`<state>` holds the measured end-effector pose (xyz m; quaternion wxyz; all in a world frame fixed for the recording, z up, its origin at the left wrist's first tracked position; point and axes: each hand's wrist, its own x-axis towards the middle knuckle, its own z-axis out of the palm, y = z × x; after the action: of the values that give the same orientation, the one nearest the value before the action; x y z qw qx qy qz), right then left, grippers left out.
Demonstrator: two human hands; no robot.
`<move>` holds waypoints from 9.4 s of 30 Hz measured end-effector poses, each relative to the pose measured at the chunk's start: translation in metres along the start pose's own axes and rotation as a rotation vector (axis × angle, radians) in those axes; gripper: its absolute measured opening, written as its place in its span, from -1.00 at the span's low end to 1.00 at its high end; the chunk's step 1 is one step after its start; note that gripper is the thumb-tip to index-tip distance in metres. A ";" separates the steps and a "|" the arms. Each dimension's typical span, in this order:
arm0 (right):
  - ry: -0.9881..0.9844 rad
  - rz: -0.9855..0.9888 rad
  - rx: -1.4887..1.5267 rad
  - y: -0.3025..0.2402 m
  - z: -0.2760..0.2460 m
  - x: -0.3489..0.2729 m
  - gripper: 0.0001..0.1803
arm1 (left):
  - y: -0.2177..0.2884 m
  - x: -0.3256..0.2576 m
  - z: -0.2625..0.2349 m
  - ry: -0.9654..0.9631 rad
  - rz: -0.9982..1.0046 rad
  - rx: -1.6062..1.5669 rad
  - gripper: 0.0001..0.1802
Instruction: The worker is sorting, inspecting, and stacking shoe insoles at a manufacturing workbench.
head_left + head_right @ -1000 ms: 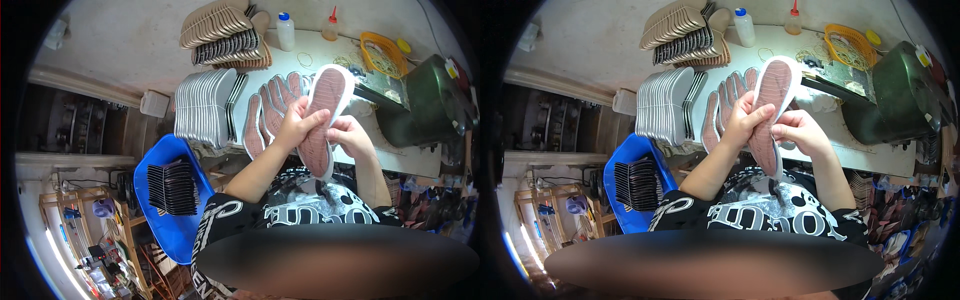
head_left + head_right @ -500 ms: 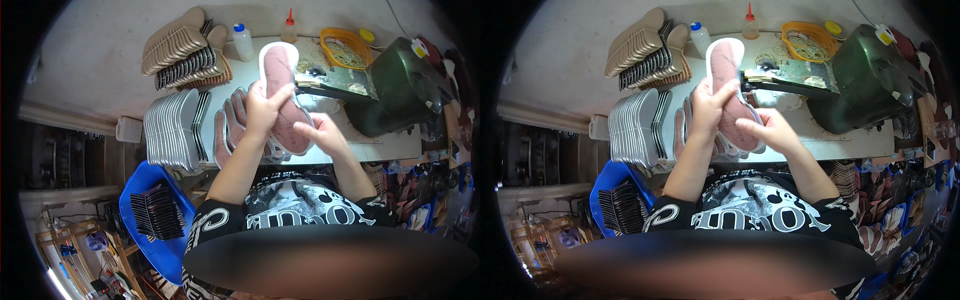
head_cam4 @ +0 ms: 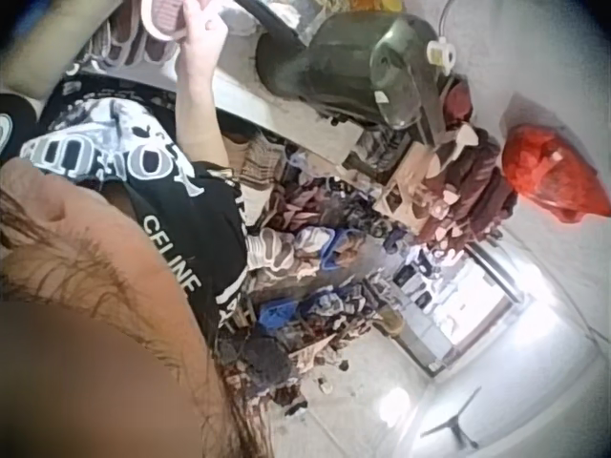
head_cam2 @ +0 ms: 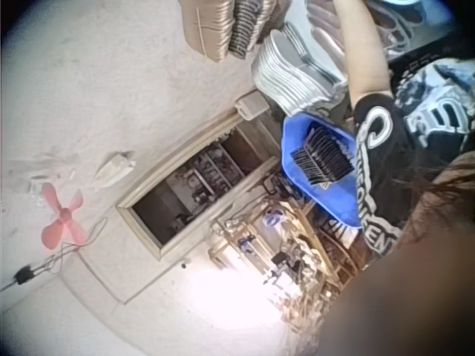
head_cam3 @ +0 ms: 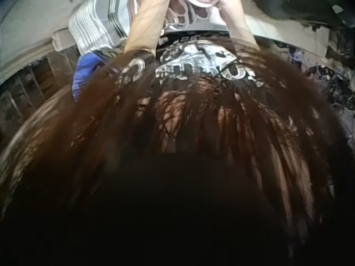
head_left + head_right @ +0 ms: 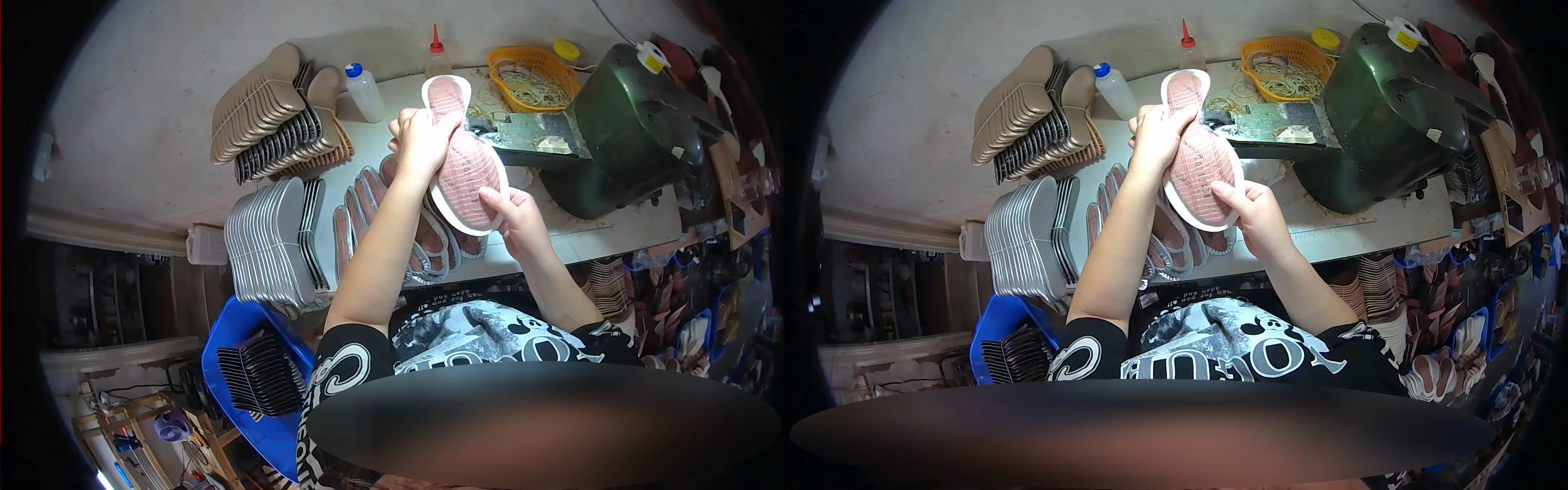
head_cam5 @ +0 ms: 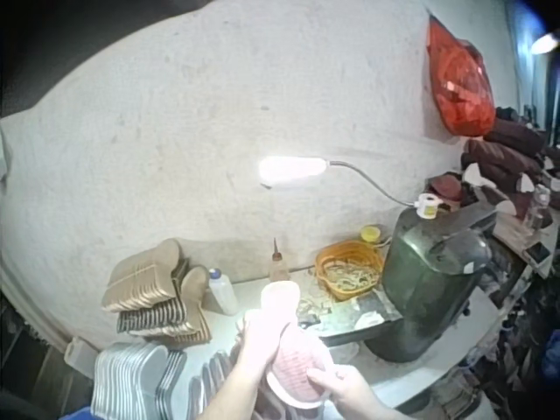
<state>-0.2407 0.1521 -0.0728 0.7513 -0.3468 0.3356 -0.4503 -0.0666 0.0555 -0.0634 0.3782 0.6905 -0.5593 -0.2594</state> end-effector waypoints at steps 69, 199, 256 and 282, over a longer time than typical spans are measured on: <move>-0.240 0.179 -0.301 -0.047 -0.008 0.057 -0.62 | 0.028 -0.022 -0.072 -0.732 -0.427 -0.265 -0.60; -0.276 0.083 -0.002 -0.016 0.040 0.000 -0.72 | 0.013 -0.014 -0.058 -0.303 -0.173 -0.622 -0.68; -0.287 -0.960 -1.209 -0.038 0.028 -0.045 -0.84 | 0.003 -0.141 -0.025 0.060 0.057 -0.581 -0.67; -0.100 -0.150 -0.521 0.001 0.031 -0.005 -0.60 | -0.039 0.029 -0.029 -0.263 -0.050 -0.793 -0.71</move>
<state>-0.2166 0.1637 -0.0560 0.6169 -0.5741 0.3760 -0.3854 -0.0150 0.0380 -0.0764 0.5339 0.4658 -0.4425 -0.5496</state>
